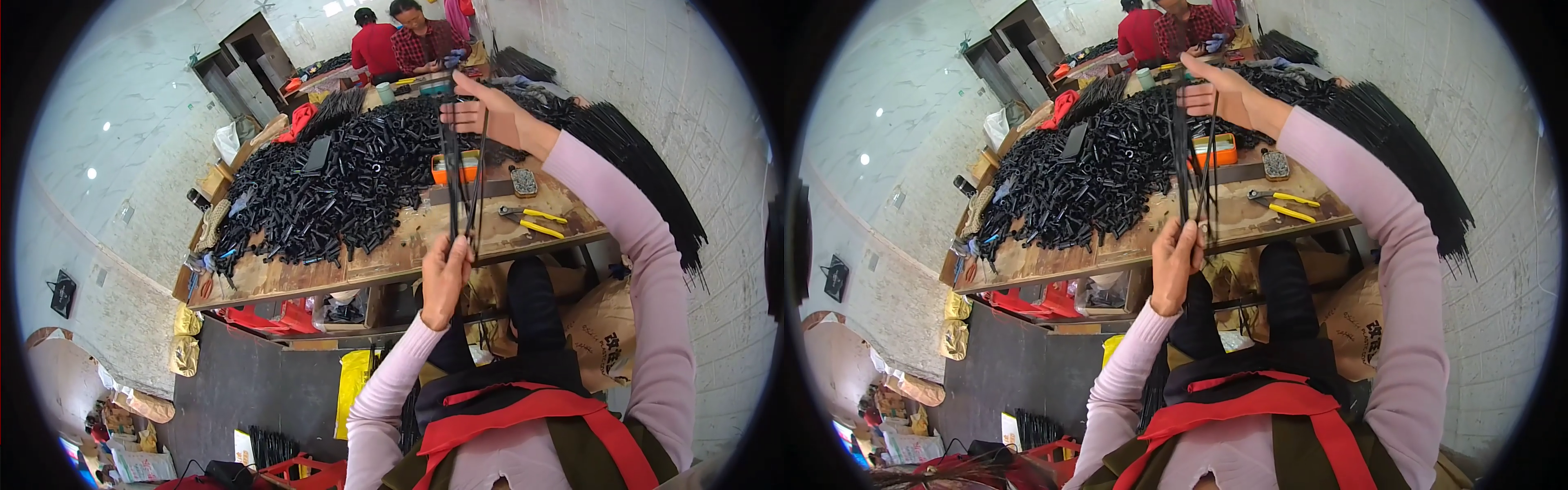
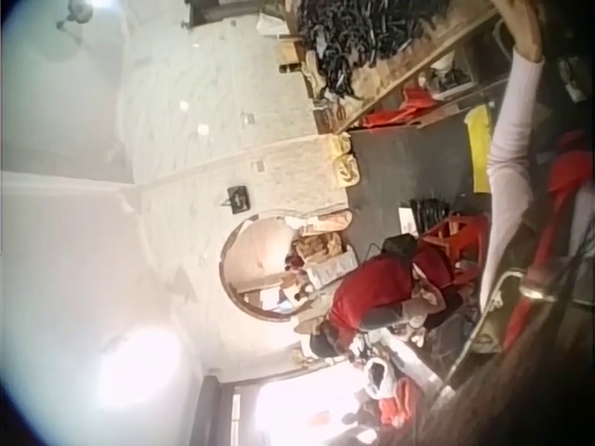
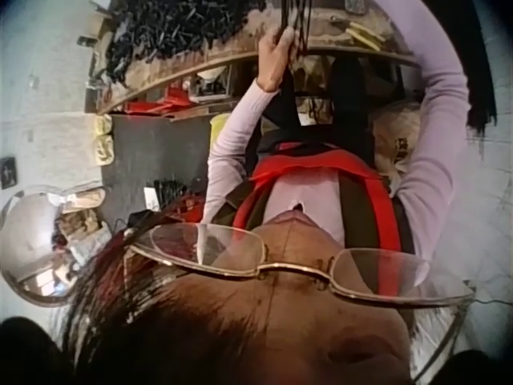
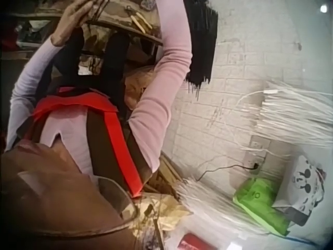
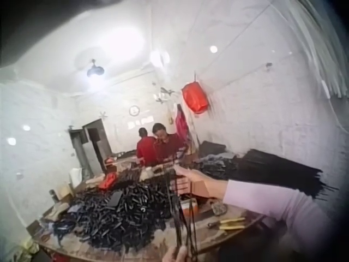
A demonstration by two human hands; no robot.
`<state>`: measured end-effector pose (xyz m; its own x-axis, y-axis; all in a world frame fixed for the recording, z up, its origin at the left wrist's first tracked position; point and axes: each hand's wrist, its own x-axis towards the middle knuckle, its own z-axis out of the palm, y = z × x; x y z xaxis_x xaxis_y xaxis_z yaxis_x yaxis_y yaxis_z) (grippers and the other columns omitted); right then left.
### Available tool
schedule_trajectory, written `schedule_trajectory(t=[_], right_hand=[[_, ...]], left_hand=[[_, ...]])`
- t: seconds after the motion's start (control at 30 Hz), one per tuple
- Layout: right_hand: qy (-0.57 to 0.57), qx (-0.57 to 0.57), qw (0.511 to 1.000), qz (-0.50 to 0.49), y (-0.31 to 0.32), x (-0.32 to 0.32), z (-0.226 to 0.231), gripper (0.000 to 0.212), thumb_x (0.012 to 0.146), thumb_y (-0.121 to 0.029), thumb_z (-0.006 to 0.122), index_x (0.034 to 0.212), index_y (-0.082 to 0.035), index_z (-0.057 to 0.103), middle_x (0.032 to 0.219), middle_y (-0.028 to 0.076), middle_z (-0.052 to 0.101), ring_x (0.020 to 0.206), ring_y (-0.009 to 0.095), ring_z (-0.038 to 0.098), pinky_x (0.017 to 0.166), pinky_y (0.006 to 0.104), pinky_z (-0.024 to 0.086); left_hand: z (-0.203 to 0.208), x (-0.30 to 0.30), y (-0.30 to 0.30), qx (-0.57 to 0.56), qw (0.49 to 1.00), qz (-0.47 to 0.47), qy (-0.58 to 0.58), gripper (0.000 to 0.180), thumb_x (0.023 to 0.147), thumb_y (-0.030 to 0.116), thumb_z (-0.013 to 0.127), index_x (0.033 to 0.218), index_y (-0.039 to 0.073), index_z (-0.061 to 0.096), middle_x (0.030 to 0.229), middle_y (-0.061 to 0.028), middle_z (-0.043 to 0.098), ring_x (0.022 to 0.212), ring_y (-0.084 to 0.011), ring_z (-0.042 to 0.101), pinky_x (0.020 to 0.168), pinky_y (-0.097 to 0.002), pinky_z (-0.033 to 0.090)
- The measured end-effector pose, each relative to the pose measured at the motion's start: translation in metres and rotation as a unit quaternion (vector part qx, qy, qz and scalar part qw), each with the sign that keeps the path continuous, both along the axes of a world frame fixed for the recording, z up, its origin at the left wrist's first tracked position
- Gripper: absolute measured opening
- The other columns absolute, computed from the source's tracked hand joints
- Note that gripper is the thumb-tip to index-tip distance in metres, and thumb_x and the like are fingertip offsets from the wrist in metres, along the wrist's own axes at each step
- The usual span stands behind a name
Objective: Trim and organize wire bundles at an assembly station using manual cutters.
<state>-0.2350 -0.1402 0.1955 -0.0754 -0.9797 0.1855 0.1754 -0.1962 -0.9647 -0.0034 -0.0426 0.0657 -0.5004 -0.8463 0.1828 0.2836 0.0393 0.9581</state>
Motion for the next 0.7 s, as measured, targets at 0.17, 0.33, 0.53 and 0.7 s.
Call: schedule_trajectory(t=[0.17, 0.33, 0.53, 0.7], right_hand=[[-0.134, -0.050, 0.985, 0.101, 0.008, 0.008, 0.003, 0.041, 0.088, -0.039, 0.072, 0.105, -0.004, 0.058, 0.097, 0.011, 0.068, 0.088, 0.022, 0.070, 0.077, 0.0311, 0.060], [0.034, -0.041, 0.998, 0.041, 0.035, 0.024, 0.004, 0.042, 0.092, -0.035, 0.066, 0.121, -0.005, 0.061, 0.104, 0.009, 0.067, 0.095, 0.017, 0.067, 0.081, 0.0299, 0.056], [-0.033, 0.034, 0.992, 0.116, 0.055, 0.014, 0.006, 0.045, 0.095, -0.036, 0.062, 0.125, -0.004, 0.055, 0.114, 0.015, 0.065, 0.104, 0.025, 0.066, 0.090, 0.0359, 0.056], [-0.063, 0.054, 0.979, 0.185, 0.056, 0.020, 0.011, 0.039, 0.100, -0.028, 0.053, 0.128, 0.000, 0.049, 0.118, 0.021, 0.063, 0.110, 0.031, 0.064, 0.099, 0.0377, 0.052]], left_hand=[[0.017, 0.010, 0.021, 0.126, 0.970, -0.204, 0.042, 0.034, 0.102, 0.020, 0.049, 0.130, 0.000, 0.048, 0.096, -0.0070, 0.063, 0.073, -0.0118, 0.057, 0.062, -0.0246, 0.047], [0.036, -0.007, -0.027, 0.118, 0.958, -0.263, 0.000, 0.039, 0.102, 0.015, 0.048, 0.135, -0.004, 0.043, 0.113, -0.0173, 0.063, 0.095, -0.0211, 0.065, 0.083, -0.0339, 0.055], [0.038, -0.005, 0.001, 0.193, 0.928, -0.312, 0.071, 0.040, 0.103, 0.012, 0.043, 0.139, -0.004, 0.040, 0.127, -0.0217, 0.058, 0.120, -0.0286, 0.058, 0.098, -0.0407, 0.051], [0.050, -0.016, -0.021, 0.155, 0.943, -0.283, 0.078, 0.044, 0.105, 0.026, 0.043, 0.136, -0.005, 0.044, 0.125, -0.0189, 0.060, 0.113, -0.0265, 0.062, 0.095, -0.0416, 0.053]])
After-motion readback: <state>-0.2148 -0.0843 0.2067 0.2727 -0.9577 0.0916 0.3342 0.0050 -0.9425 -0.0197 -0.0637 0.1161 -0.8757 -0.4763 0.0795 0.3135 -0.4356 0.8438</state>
